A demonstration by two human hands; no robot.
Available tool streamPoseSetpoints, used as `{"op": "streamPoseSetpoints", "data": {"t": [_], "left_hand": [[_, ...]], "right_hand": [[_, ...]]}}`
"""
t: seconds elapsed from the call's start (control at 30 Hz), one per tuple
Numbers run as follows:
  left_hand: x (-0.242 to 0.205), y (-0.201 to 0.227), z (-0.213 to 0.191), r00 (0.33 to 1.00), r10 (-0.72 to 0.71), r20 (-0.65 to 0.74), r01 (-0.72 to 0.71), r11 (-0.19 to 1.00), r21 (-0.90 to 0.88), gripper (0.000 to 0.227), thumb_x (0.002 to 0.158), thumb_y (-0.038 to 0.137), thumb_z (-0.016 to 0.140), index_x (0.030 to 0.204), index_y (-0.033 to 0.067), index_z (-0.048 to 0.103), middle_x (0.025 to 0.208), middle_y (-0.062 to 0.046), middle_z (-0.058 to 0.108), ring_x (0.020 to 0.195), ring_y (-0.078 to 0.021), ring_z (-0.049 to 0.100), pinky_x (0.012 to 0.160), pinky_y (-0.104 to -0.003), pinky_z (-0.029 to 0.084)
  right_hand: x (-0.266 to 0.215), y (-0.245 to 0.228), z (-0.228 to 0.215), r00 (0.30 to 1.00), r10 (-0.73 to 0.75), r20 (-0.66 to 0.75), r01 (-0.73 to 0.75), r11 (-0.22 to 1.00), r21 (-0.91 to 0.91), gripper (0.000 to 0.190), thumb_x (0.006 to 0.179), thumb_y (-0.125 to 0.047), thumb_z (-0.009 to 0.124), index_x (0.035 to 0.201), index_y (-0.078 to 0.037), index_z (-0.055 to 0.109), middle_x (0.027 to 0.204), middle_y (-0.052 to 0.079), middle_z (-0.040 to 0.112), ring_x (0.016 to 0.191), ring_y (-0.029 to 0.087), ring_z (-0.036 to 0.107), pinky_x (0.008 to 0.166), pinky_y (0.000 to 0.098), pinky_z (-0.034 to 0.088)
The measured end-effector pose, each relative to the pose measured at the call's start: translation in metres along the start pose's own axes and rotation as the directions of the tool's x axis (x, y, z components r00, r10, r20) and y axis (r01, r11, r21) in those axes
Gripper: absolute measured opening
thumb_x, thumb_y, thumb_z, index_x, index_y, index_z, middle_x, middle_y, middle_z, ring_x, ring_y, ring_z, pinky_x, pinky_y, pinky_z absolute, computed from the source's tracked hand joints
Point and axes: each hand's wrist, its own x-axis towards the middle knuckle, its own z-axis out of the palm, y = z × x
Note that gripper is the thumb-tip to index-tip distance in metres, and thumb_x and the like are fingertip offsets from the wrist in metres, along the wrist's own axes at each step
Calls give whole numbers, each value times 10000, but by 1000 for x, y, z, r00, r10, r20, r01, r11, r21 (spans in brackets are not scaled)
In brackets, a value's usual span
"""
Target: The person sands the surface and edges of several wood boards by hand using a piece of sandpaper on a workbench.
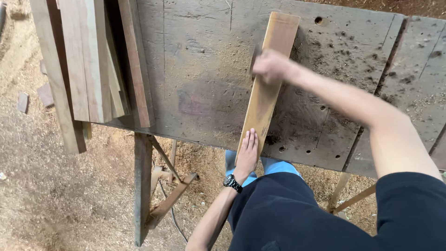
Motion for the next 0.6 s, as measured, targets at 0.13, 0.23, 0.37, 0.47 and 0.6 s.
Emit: {"op": "streamPoseSetpoints", "data": {"t": [0.13,0.23,0.37,0.47,0.6], "left_hand": [[-1,0,-1,1000,-14,-25,14,1000,-6,801,810,-55,535,1546,-127,225,1666,-268,138,1550,-407,160,1259,-423,221],[1,3,-4,999,-32,-1,32,999,-36,838,775,-68,548,1547,-107,226,1665,-247,144,1545,-394,164,1253,-420,229],[1,3,-8,999,-29,-24,27,998,-58,843,770,-84,546,1551,-105,228,1668,-240,148,1546,-395,161,1249,-422,241],[0,3,-5,999,-28,-30,26,997,-67,837,777,-87,539,1553,-105,227,1669,-243,148,1548,-398,159,1241,-437,244],[-1,2,2,998,-25,-64,19,995,-97,821,784,-84,535,1549,-113,235,1669,-251,148,1552,-411,156,1242,-457,238]], "right_hand": [[17,66,-37,975,217,-54,-223,960,-168,251,934,-2,529,749,-128,643,632,44,600,536,123,537,574,340,507],[24,53,-45,956,265,128,-205,912,-356,227,916,-72,553,716,-117,650,627,58,641,604,156,595,720,364,529],[-9,-30,6,997,-72,23,73,996,-42,142,865,-86,570,771,-131,666,820,30,693,794,130,641,888,408,544],[-15,-8,21,965,-183,185,222,950,-218,202,975,-26,517,921,-123,685,963,9,699,934,125,621,923,316,538],[-21,59,-7,957,-10,-290,-28,991,-128,460,876,24,478,1238,-175,681,1276,0,695,1210,186,616,1068,338,478]]}}
